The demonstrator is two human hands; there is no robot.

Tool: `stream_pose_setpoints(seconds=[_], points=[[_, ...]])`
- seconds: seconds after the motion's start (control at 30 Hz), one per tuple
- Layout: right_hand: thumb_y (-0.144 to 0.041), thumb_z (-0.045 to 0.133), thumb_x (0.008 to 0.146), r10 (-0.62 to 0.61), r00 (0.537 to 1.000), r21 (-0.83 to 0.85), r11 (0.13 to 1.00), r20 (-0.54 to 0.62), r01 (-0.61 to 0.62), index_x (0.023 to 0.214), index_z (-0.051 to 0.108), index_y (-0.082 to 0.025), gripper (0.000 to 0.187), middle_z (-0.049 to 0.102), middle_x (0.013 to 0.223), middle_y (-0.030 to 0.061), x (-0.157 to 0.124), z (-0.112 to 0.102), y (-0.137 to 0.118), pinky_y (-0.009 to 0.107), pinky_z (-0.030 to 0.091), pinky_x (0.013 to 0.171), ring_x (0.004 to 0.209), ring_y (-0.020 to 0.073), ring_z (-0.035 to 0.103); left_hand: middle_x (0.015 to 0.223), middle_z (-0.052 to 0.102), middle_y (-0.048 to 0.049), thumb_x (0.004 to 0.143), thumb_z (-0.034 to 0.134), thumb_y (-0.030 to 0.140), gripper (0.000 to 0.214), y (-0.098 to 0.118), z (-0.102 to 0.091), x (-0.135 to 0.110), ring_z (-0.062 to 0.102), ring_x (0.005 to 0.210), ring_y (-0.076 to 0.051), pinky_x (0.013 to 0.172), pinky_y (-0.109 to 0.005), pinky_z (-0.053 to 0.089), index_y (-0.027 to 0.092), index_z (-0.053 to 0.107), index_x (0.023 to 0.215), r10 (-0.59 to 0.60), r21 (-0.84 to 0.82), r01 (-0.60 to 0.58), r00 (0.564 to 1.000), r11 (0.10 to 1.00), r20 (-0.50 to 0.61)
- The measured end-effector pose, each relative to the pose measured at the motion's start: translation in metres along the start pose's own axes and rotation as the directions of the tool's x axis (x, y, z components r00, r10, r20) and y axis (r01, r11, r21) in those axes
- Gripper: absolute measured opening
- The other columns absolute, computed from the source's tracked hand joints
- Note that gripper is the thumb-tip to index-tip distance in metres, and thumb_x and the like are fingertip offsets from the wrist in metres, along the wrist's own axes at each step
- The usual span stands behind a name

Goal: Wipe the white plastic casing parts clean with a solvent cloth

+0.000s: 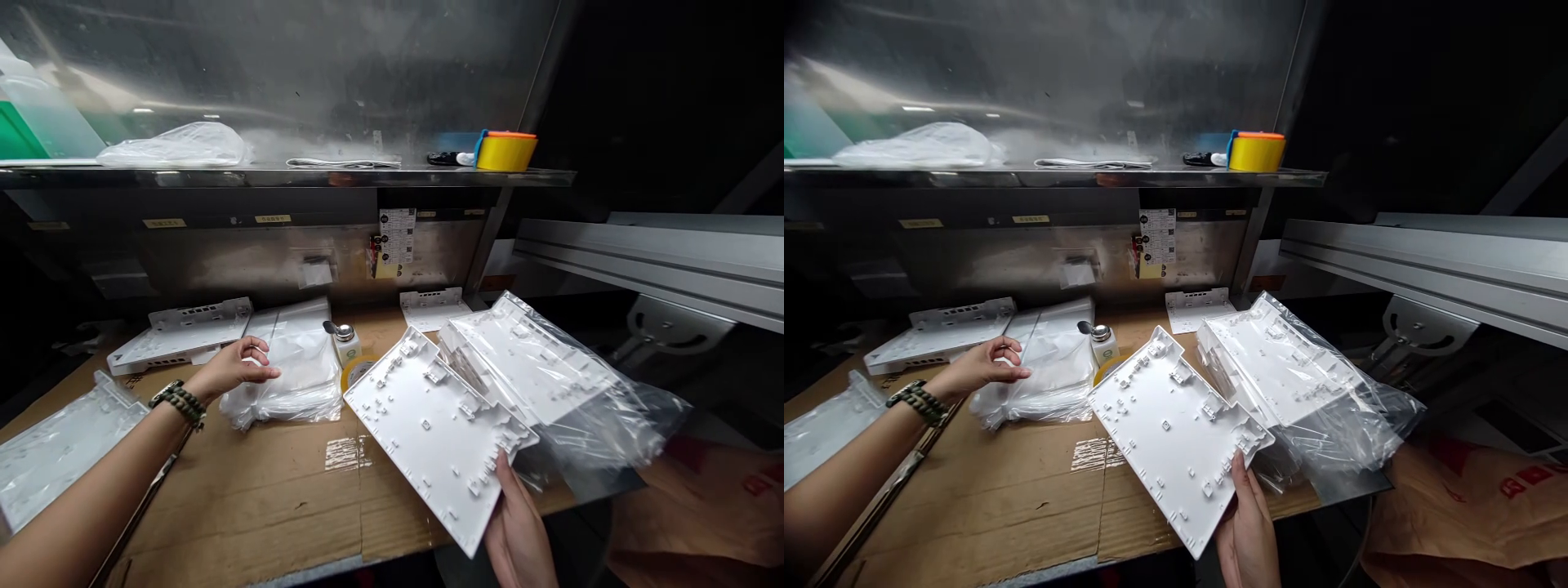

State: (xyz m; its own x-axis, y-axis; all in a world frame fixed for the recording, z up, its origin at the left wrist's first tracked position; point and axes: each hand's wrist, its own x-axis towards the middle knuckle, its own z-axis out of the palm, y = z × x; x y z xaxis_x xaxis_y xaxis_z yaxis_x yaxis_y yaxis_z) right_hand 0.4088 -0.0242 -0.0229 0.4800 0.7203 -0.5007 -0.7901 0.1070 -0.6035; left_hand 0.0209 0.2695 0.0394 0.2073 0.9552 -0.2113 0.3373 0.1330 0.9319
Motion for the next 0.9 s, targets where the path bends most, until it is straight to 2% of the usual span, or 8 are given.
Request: stream_pose_setpoints(seconds=[0.2, 0.3, 0.4, 0.47, 0.6, 0.67, 0.77, 0.9], points=[[-0.054, 0.085, 0.078, 0.002, 0.999, -0.020, 1.000, -0.032, -0.002, 0.154, 0.047, -0.024, 0.090, 0.067, 0.141, 0.0102, -0.001, -0.001, -0.001, 0.053, 0.045, 0.119, 0.141, 0.0337, 0.054, 0.094, 0.079, -0.0101, 0.050, 0.101, 0.045, 0.067, 0.013, -0.002, -0.007, 0.074, 0.087, -0.022, 0.084, -0.036, 0.061, 0.017, 0.067, 0.100, -0.074, -0.003, 0.076, 0.978, 0.997, 0.197], [-0.057, 0.085, 0.075, 0.016, 0.998, -0.065, 0.998, -0.063, -0.020, 0.154, 0.047, -0.024, 0.094, 0.066, 0.143, 0.0112, 0.000, -0.004, -0.001, 0.056, 0.042, 0.121, 0.144, 0.0356, 0.051, 0.098, 0.080, -0.0113, 0.047, 0.101, 0.050, 0.070, 0.011, -0.005, -0.005, 0.075, 0.089, -0.022, 0.089, -0.037, 0.060, 0.018, 0.066, 0.098, -0.049, 0.016, 0.047, 0.986, 0.999, 0.160], [-0.058, 0.085, 0.075, 0.020, 0.999, -0.098, 0.995, -0.048, -0.024, 0.155, 0.047, -0.023, 0.095, 0.066, 0.143, 0.0117, 0.001, -0.008, 0.000, 0.054, 0.045, 0.119, 0.143, 0.0358, 0.052, 0.086, 0.079, -0.0065, 0.052, 0.097, 0.054, 0.069, 0.007, -0.002, -0.006, 0.074, 0.084, -0.023, 0.085, -0.039, 0.058, 0.019, 0.064, 0.101, 0.021, 0.077, -0.030, 0.993, 0.997, 0.114], [-0.058, 0.084, 0.076, 0.018, 0.999, -0.112, 0.993, -0.029, -0.021, 0.155, 0.046, -0.023, 0.095, 0.066, 0.144, 0.0113, 0.001, -0.011, 0.001, 0.052, 0.047, 0.118, 0.143, 0.0349, 0.052, 0.085, 0.078, -0.0053, 0.057, 0.094, 0.056, 0.066, 0.006, 0.004, -0.011, 0.074, 0.085, -0.026, 0.082, -0.040, 0.057, 0.020, 0.062, 0.104, 0.080, 0.137, -0.094, 0.991, 0.986, 0.103], [-0.058, 0.083, 0.077, 0.015, 1.000, -0.120, 0.993, -0.022, -0.018, 0.156, 0.044, -0.025, 0.094, 0.066, 0.144, 0.0099, 0.001, -0.012, 0.004, 0.050, 0.048, 0.117, 0.144, 0.0334, 0.051, 0.101, 0.080, -0.0068, 0.060, 0.093, 0.049, 0.056, 0.004, 0.022, -0.027, 0.072, 0.101, -0.032, 0.088, -0.042, 0.051, 0.026, 0.061, 0.099, 0.194, 0.287, -0.202, 0.979, 0.936, 0.056], [-0.058, 0.084, 0.077, 0.011, 1.000, -0.132, 0.991, -0.018, -0.013, 0.157, 0.044, -0.025, 0.095, 0.066, 0.143, 0.0100, 0.001, -0.013, 0.005, 0.050, 0.049, 0.116, 0.142, 0.0336, 0.054, 0.097, 0.080, -0.0060, 0.068, 0.087, 0.052, 0.045, 0.003, 0.027, -0.031, 0.072, 0.099, -0.033, 0.088, -0.042, 0.049, 0.028, 0.060, 0.094, 0.232, 0.332, -0.222, 0.973, 0.917, 0.011], [-0.058, 0.085, 0.075, 0.020, 0.999, -0.160, 0.987, -0.027, -0.024, 0.158, 0.042, -0.024, 0.100, 0.067, 0.141, 0.0120, 0.003, -0.018, 0.007, 0.052, 0.050, 0.115, 0.138, 0.0354, 0.057, 0.090, 0.079, -0.0070, 0.072, 0.079, 0.062, 0.045, 0.002, 0.025, -0.025, 0.073, 0.096, -0.032, 0.084, -0.041, 0.051, 0.026, 0.058, 0.091, 0.242, 0.300, -0.228, 0.970, 0.926, -0.008], [-0.059, 0.086, 0.073, 0.045, 0.998, -0.147, 0.988, -0.050, -0.052, 0.160, 0.038, -0.021, 0.106, 0.064, 0.145, 0.0150, 0.007, -0.026, 0.008, 0.055, 0.051, 0.113, 0.138, 0.0384, 0.057, 0.086, 0.079, -0.0080, 0.065, 0.085, 0.062, 0.057, 0.004, 0.014, -0.011, 0.074, 0.093, -0.029, 0.082, -0.039, 0.055, 0.023, 0.057, 0.095, 0.189, 0.182, -0.192, 0.981, 0.964, 0.039]])
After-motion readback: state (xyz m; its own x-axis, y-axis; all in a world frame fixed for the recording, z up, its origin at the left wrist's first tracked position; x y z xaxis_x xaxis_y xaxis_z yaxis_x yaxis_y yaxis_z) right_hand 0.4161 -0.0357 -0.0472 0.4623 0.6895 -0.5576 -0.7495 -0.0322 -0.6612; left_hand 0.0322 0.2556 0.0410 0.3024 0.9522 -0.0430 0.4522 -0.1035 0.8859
